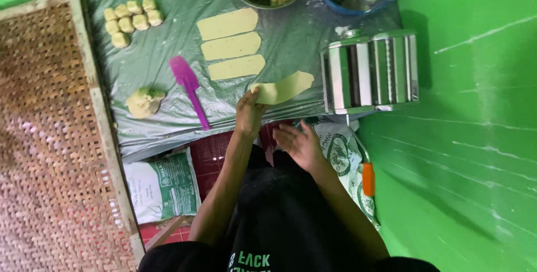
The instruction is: Folding and rolling dough strips to prepare them for baking or frying.
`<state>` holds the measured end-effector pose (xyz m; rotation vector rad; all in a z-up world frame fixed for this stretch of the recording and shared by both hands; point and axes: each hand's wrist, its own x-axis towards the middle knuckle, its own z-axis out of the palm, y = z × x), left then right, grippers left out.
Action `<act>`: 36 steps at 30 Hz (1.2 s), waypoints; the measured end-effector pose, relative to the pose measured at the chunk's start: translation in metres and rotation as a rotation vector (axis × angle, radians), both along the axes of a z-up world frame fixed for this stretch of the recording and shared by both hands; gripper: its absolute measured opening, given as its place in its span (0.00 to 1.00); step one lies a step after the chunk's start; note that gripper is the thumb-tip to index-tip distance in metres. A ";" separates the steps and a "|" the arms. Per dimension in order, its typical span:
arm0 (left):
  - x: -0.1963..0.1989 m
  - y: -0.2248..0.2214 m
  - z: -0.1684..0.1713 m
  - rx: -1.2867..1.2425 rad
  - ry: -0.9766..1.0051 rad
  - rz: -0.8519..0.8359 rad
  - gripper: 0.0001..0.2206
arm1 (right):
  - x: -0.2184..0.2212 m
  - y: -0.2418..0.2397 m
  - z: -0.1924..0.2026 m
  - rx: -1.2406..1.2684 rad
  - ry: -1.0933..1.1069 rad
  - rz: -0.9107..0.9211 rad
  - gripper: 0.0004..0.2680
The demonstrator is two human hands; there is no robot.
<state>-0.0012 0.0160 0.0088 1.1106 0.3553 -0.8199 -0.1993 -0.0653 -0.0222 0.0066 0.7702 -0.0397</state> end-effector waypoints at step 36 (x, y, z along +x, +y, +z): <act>0.112 0.099 -0.006 0.777 -0.770 -0.253 0.09 | 0.176 -0.039 -0.060 -1.648 0.792 0.103 0.05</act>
